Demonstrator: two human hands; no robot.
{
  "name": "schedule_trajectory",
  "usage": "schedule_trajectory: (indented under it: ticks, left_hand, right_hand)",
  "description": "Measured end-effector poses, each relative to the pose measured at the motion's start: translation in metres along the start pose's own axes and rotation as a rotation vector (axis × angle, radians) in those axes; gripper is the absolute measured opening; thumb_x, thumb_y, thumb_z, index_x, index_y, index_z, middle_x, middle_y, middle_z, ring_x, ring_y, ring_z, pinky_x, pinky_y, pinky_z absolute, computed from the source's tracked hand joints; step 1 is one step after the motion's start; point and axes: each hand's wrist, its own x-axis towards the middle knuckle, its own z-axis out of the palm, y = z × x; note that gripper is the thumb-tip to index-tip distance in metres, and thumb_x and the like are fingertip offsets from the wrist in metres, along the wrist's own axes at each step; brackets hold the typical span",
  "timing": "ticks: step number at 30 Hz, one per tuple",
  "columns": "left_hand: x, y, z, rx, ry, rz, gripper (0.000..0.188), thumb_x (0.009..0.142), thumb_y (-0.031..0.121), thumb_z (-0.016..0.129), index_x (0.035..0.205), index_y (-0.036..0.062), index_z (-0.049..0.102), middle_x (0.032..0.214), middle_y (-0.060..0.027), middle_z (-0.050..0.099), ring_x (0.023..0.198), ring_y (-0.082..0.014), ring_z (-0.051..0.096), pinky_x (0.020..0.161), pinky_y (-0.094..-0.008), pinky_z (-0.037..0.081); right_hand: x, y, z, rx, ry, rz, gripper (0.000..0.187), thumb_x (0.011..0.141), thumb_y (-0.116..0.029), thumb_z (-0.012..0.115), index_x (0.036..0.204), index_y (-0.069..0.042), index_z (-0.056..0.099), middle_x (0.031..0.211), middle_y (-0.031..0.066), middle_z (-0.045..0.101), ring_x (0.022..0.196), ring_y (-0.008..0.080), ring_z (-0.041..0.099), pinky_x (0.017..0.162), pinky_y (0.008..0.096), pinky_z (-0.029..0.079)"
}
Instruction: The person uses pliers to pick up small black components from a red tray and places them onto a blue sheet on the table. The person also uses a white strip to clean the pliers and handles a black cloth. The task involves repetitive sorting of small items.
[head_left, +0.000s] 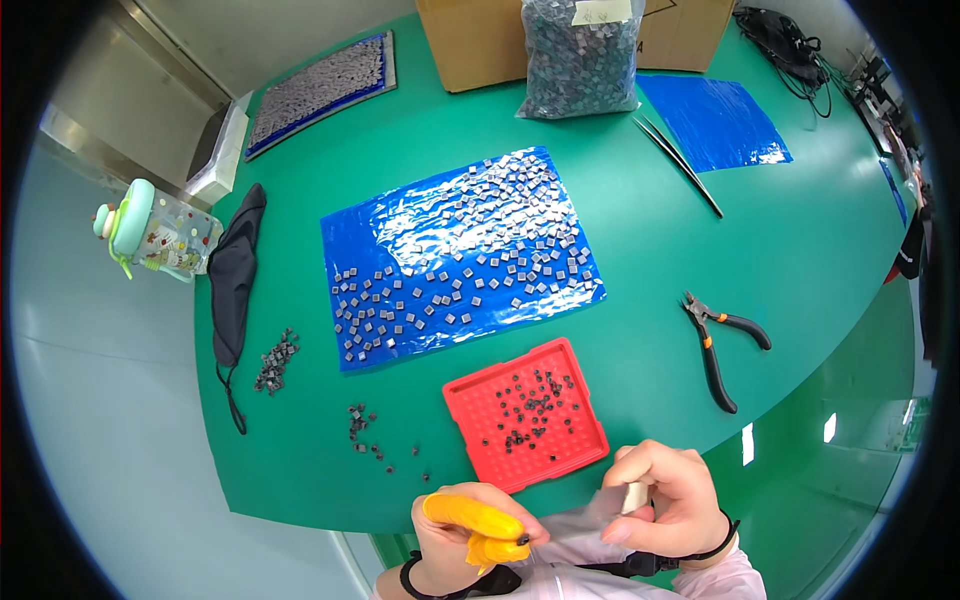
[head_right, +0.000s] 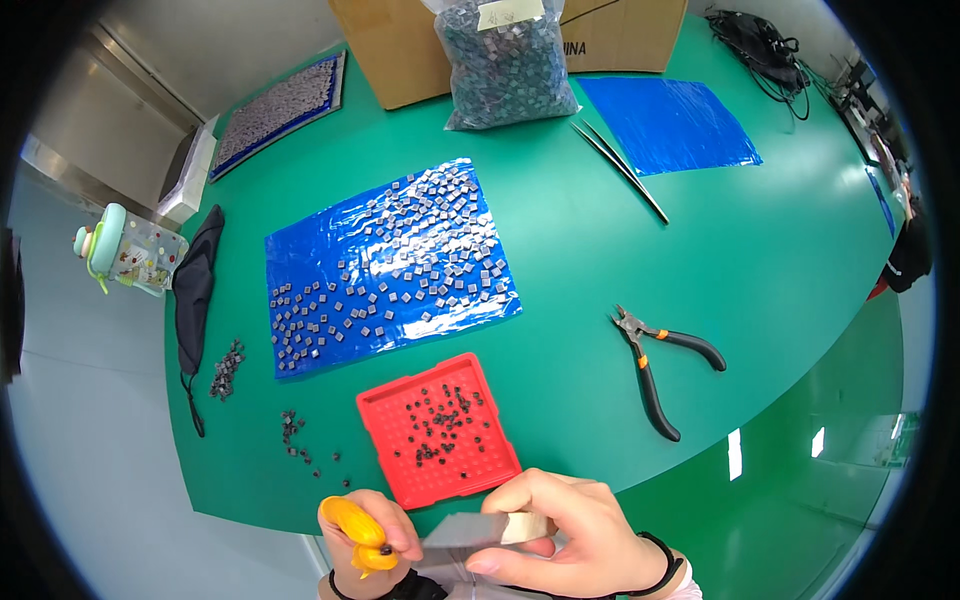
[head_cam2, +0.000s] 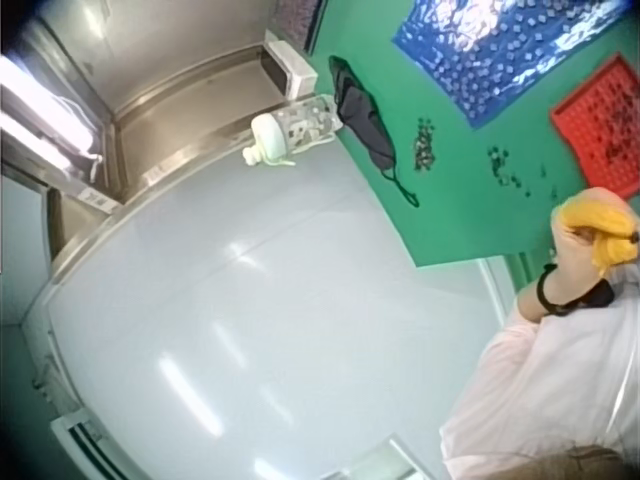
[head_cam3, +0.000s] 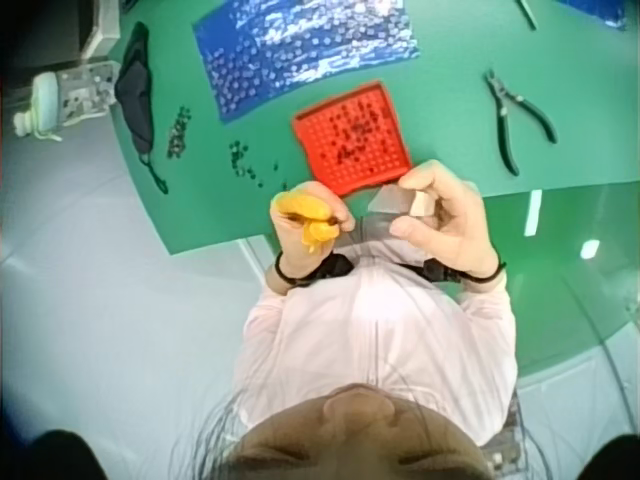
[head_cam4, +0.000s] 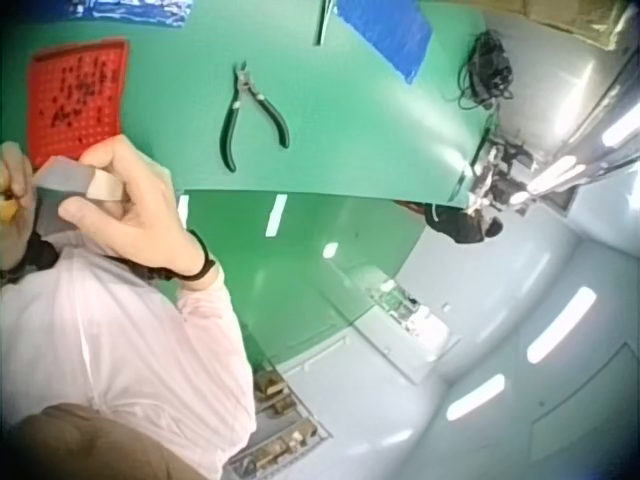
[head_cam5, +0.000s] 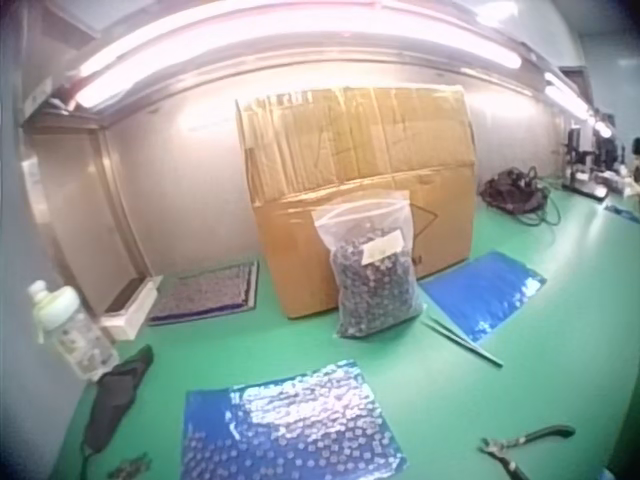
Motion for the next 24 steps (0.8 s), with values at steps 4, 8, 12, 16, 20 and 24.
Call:
schedule_trajectory:
  ticks: [4, 8, 12, 16, 20, 24]
  left_hand:
    - [0.001, 0.002, -0.002, 0.112, -0.056, -0.031, 0.014, 0.072, -0.004, 0.074, 0.083, -0.0068, 0.065, 0.077, -0.0183, 0.066, 0.067, -0.0242, 0.067, 0.06, -0.0327, 0.057]
    - [0.003, 0.004, 0.01, 0.05, 0.05, -0.066, 0.014, 0.072, -0.005, 0.073, 0.083, -0.0074, 0.065, 0.079, -0.0192, 0.066, 0.067, -0.0247, 0.067, 0.061, -0.0312, 0.057]
    - [0.005, 0.005, 0.016, 0.207, 0.079, 0.086, 0.015, 0.07, -0.004, 0.075, 0.082, -0.0053, 0.065, 0.083, -0.0144, 0.063, 0.07, -0.0213, 0.063, 0.06, -0.0282, 0.052]
    - [0.008, 0.007, 0.018, 0.571, 0.133, 0.333, 0.019, 0.067, 0.002, 0.079, 0.077, -0.0029, 0.064, 0.084, -0.0098, 0.058, 0.071, -0.0181, 0.056, 0.06, -0.0272, 0.044]
    - [0.006, -0.005, 0.002, 0.604, 0.16, 0.551, 0.02, 0.07, 0.008, 0.079, 0.075, -0.0035, 0.063, 0.083, -0.0095, 0.056, 0.071, -0.0178, 0.055, 0.06, -0.0264, 0.044]
    - [0.01, 0.006, 0.018, 0.722, 0.251, 0.518, 0.021, 0.074, 0.013, 0.077, 0.074, -0.0025, 0.063, 0.081, -0.0091, 0.055, 0.071, -0.0182, 0.055, 0.059, -0.0263, 0.043]
  right_hand:
    - [0.011, -0.013, 0.001, -0.168, -0.036, -0.025, 0.023, 0.062, -0.002, 0.073, 0.084, -0.004, 0.07, 0.059, -0.0013, 0.056, 0.051, 0.0073, 0.037, 0.047, 0.0241, 0.029]
    - [0.016, -0.014, 0.007, -0.303, -0.062, -0.109, 0.03, 0.057, 0.001, 0.068, 0.085, -0.009, 0.074, 0.054, -0.0041, 0.052, 0.049, 0.0087, 0.037, 0.047, 0.0245, 0.029]
    - [0.018, -0.013, 0.011, -0.379, -0.04, -0.155, 0.033, 0.055, 0.001, 0.067, 0.085, -0.011, 0.074, 0.048, -0.0065, 0.043, 0.048, 0.0097, 0.036, 0.047, 0.025, 0.029]
    - [0.019, -0.015, 0.013, -0.422, -0.043, -0.14, 0.033, 0.055, 0.0, 0.066, 0.084, -0.011, 0.074, 0.046, -0.0071, 0.038, 0.047, 0.0097, 0.036, 0.048, 0.025, 0.029]
    - [0.02, -0.011, 0.015, -0.432, -0.044, -0.147, 0.032, 0.055, 0.0, 0.067, 0.084, -0.01, 0.074, 0.046, -0.007, 0.039, 0.047, 0.0093, 0.037, 0.049, 0.0245, 0.03]
    - [0.022, -0.008, 0.016, -0.406, -0.052, -0.124, 0.03, 0.055, -0.002, 0.07, 0.084, -0.01, 0.074, 0.047, -0.0065, 0.041, 0.047, 0.0091, 0.038, 0.05, 0.0244, 0.03]
